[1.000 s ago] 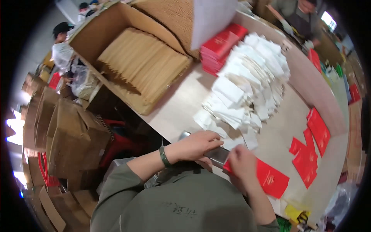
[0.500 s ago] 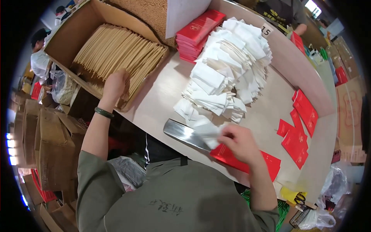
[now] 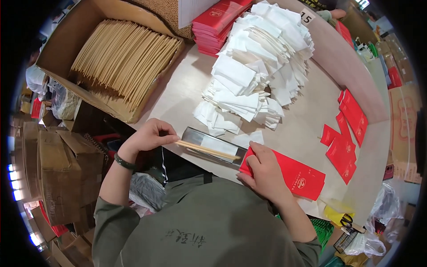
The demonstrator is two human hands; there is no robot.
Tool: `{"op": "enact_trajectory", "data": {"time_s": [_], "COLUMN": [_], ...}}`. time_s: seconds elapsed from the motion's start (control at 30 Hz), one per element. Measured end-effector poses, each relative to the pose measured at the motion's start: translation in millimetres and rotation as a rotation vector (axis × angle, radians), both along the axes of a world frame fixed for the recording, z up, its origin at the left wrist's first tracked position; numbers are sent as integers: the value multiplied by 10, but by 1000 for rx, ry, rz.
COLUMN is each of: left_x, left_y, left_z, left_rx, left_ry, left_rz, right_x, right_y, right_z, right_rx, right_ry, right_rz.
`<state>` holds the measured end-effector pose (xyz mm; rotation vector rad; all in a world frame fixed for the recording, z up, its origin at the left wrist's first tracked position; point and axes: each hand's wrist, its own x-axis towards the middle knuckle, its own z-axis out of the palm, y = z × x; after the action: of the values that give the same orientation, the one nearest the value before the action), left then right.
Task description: The recorder packages disposable chopsticks into red paper envelopes and writes in a production ledger.
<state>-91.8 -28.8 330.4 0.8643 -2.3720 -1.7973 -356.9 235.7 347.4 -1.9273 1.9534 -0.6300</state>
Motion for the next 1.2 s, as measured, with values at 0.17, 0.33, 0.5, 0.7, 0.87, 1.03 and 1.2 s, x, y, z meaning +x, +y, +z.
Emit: {"op": "enact_trajectory", "data": {"time_s": [0.17,0.33,0.5,0.7,0.87,1.03,1.2], "left_x": [-322,-929,-923,-953,-873,-855,-1209], "left_y": [237,974,1088,1277,1019,991,1501], "left_z": [-266,-124,-227,244,-5,145,56], "left_rx": [-40,-365,-250,-528,-916,-415,35], "left_ry": [24,204,35,162,-52,-288,335], "left_rz": [23,-50,218,-82,-331,27,-463], "right_x": [-2,58,34,-98,-262,-1470,-591], "right_y": [35,-15,12,38,40,673,374], "right_z": [-133,-137,-188,-66,182,225,-268], "right_rx": [-56,-61,-107,-109,-117,31,361], "right_ry": [3,-26,92,-32,101,354,-343], "right_rz": [-10,-62,-82,-31,167,-349,-237]}}
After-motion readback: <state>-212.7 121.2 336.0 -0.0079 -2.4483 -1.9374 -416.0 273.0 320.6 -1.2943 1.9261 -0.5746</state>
